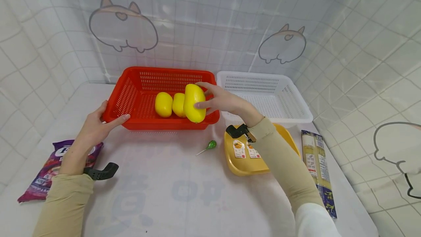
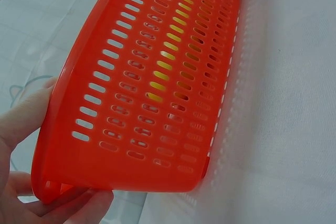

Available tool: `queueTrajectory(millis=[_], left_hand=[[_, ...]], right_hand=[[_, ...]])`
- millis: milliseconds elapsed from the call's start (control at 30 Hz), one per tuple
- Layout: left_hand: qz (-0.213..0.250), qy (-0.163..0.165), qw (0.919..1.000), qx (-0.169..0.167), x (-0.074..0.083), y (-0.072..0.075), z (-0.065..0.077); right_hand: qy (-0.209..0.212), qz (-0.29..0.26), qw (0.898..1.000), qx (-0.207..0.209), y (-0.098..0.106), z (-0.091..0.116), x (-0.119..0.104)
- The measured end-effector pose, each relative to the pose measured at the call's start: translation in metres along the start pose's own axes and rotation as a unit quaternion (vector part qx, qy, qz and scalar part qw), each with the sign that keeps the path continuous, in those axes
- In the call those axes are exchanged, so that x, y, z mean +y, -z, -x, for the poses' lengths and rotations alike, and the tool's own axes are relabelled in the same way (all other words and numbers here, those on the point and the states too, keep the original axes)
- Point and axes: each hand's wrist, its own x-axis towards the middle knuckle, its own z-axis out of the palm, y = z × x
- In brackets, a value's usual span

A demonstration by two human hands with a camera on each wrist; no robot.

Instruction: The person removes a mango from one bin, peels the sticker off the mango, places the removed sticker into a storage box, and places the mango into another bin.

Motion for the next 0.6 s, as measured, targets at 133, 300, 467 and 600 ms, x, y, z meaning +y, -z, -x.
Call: queueTrajectory(millis=[133, 300, 467, 600], left_hand=[[-0.001, 0.004, 1.0000, 0.001, 0.000, 0.000, 0.000], [-0.004, 0.005, 1.0000, 0.002, -0.001, -0.001, 0.001], [-0.005, 0.004, 1.0000, 0.002, -0.003, -0.001, 0.000], [-0.006, 0.007, 1.0000, 0.002, -0.003, -0.001, 0.001]], right_hand=[[-0.006, -0.004, 1.000, -0.001, 0.004, -0.006, -0.001], [-0.016, 0.001, 1.000, -0.004, 0.008, -0.015, -0.002], [-0.019, 0.010, 1.000, -0.009, 0.010, -0.021, -0.004], [-0.020, -0.002, 1.000, -0.016, 0.012, -0.027, -0.005]])
